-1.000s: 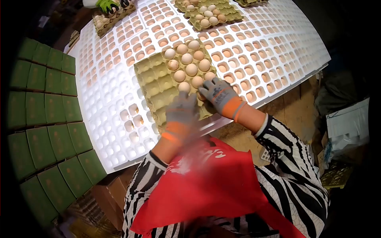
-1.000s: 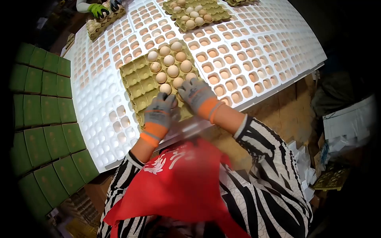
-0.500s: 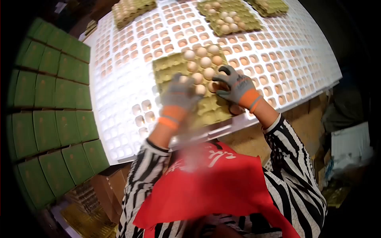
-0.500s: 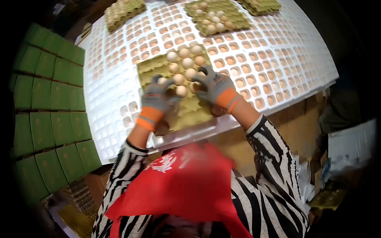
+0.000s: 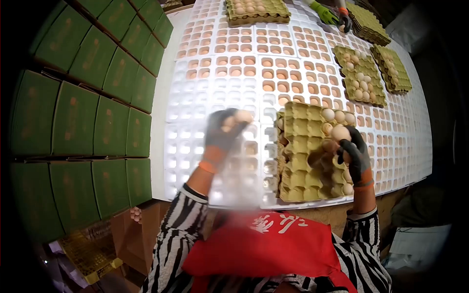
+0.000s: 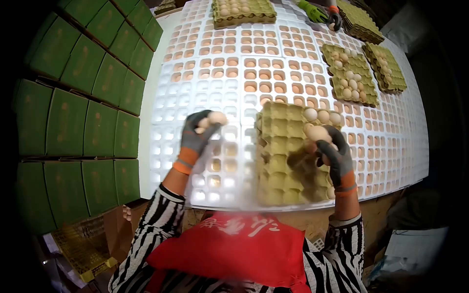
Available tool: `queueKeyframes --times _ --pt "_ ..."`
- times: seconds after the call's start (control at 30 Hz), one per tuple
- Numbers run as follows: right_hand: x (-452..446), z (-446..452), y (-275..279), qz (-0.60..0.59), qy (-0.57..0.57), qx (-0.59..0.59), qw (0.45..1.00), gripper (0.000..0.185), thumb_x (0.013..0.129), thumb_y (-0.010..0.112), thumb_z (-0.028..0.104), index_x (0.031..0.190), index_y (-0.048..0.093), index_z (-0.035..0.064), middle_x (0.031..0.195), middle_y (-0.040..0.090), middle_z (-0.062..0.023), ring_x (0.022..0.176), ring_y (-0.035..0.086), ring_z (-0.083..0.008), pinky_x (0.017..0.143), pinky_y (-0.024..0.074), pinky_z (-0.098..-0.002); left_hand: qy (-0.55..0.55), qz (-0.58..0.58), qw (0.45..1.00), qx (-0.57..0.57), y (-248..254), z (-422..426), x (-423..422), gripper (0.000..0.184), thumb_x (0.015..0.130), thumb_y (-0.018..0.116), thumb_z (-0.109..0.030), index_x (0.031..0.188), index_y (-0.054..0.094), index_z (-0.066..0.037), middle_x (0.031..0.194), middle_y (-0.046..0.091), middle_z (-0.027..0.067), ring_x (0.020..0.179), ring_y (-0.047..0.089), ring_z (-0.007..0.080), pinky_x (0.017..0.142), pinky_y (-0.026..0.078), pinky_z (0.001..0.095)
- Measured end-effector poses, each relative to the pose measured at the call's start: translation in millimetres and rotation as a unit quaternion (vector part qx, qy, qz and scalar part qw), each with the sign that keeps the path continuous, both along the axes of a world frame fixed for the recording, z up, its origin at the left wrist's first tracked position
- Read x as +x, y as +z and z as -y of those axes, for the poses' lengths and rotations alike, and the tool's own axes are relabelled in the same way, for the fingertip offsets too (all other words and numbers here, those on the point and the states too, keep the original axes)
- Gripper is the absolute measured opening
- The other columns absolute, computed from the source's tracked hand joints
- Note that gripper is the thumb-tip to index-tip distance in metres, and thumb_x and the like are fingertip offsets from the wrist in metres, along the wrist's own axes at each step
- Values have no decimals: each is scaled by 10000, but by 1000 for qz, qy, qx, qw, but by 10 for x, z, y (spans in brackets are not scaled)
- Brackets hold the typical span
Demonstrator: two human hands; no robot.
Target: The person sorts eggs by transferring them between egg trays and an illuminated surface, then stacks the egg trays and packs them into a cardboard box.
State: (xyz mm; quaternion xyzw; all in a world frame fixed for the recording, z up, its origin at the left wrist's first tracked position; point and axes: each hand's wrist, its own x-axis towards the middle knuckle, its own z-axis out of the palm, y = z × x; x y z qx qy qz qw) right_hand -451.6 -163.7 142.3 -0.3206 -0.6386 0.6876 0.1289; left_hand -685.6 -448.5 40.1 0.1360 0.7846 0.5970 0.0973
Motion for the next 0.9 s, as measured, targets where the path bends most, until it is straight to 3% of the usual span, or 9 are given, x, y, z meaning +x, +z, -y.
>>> queueKeyframes --times 0.07,0.13,0.17,0.43,0.5,0.6,0.67,0.77,0.9 --pt "-616 376 -46 31 107 62 992 409 842 746 163 1214 615 53 1013 653 -43 721 622 -105 585 499 -235 32 -165 979 -115 -292 638 -758 465 743 849 -262 1139 682 -85 1204 566 120 1020 609 313 927 496 395" --pt "-1292 694 -388 -20 195 303 933 465 759 835 228 1159 656 73 1087 653 -82 932 644 -196 811 527 -338 86 -182 966 -161 -343 934 -1251 461 741 850 -269 1135 681 -101 1192 568 99 1038 610 294 911 507 394" --pt "-1663 923 -333 30 224 279 933 459 742 837 247 1138 669 88 1104 648 -94 1035 627 -234 898 504 -362 88 -187 960 -188 -320 971 -1448 458 738 849 -278 1134 684 -117 1191 568 91 1044 612 291 899 515 395" --pt "-3635 1653 -1106 157 183 526 816 303 822 684 316 1082 669 161 1147 628 -102 1000 649 -319 877 524 -417 -36 -212 836 -505 -489 791 -2368 364 868 695 -375 1206 666 -243 1285 509 79 1046 630 301 869 542 403" --pt "-3745 1649 -1365 189 202 529 803 295 839 659 290 1107 684 168 1147 633 -109 996 651 -308 875 521 -423 -11 -251 861 -442 -599 909 -2476 348 902 652 -338 1239 656 -255 1283 528 84 1050 632 306 880 539 406" --pt "-3642 1462 -1447 38 119 368 921 338 855 648 259 1176 696 160 1088 657 -96 883 680 -233 759 553 -372 -28 -258 888 -379 -737 1112 -2652 350 948 570 -259 1290 642 -270 1312 574 116 1077 634 313 899 535 408" --pt "-3552 1295 -1495 78 85 57 992 321 931 616 206 1234 681 120 977 665 -44 666 634 -133 499 509 -267 -58 -261 889 -371 -841 1174 -2703 352 946 561 -249 1287 647 -270 1324 584 134 1099 629 319 907 535 408" --pt "-3443 1143 -1485 -8 39 -66 997 354 957 626 178 1302 631 97 1135 672 -40 749 649 -138 517 511 -281 -7 -74 986 -148 -612 1156 -2714 411 935 654 -237 1331 615 -137 1311 597 120 1101 626 203 910 517 318" --pt "-3507 1153 -1654 -145 -58 44 987 327 941 624 82 1266 622 48 1167 632 -70 972 635 -169 796 555 -299 21 26 988 154 -683 1148 -2705 477 937 663 -153 1383 535 -40 1296 550 78 1139 553 181 952 485 308"
